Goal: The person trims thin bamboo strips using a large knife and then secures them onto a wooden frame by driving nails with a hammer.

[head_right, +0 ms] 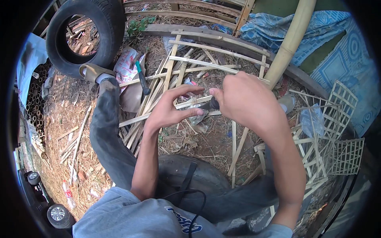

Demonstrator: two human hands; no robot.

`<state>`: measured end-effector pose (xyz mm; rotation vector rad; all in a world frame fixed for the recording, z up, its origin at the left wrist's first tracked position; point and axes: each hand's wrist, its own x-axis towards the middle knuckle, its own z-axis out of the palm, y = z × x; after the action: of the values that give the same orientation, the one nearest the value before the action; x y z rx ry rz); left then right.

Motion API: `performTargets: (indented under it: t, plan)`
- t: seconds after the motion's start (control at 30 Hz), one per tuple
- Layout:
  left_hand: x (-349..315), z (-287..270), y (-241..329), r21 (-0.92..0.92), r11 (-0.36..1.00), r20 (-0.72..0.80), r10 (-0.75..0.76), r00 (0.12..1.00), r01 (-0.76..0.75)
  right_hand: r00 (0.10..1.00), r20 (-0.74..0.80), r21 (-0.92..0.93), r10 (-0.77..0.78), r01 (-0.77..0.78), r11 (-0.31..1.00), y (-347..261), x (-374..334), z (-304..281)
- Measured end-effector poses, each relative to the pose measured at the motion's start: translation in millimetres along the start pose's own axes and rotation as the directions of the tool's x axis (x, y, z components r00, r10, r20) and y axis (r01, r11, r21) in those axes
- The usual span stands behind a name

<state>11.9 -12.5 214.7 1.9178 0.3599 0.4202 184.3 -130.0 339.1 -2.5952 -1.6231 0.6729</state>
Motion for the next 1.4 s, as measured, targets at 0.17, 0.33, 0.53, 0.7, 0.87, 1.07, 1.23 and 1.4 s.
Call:
performTargets:
  t: [0.17,0.33,0.53,0.7,0.87,1.07,1.23,1.4]
  plan:
    - [30.8,2.0,10.3,-0.428,0.9,0.034,0.11,0.993,-0.085,0.998,-0.006,-0.035,-0.068,0.067,0.997,-7.9,-5.5,-5.5]
    - [29.6,-20.7,1.4,-0.047,0.999,0.156,0.027,0.987,-0.02,0.995,0.087,-0.059,-0.041,0.047,0.997,-2.0,-15.3,1.3]
    - [-1.6,-28.9,-24.2,-0.074,0.976,0.175,-0.189,0.966,0.204,0.99,0.051,-0.125,-0.131,0.136,0.983,-11.5,-9.7,3.9]
    - [-25.1,-35.5,-143.7,0.434,0.821,0.128,-0.464,0.877,0.371,0.843,0.537,-0.086,0.036,0.012,0.996,12.1,-15.5,5.0]
    - [-25.8,-4.2,-185.2,0.379,0.707,0.034,-0.655,0.754,0.597,0.826,0.419,0.159,0.376,-0.475,0.866,67.8,-76.7,104.9]
    - [-23.9,22.1,-196.3,0.484,0.718,0.193,-0.645,0.739,0.5,0.817,0.282,0.583,0.503,-0.562,0.587,70.8,-156.6,160.8]
    - [-34.7,28.4,-178.0,0.507,0.719,0.067,-0.584,0.809,0.476,0.816,0.366,0.87,0.448,-0.471,0.146,26.6,-100.3,197.6]
    - [-31.8,32.1,-170.8,0.55,0.651,0.11,-0.677,0.727,0.523,0.853,0.08,0.745,0.515,-0.395,0.537,6.0,-7.1,300.7]
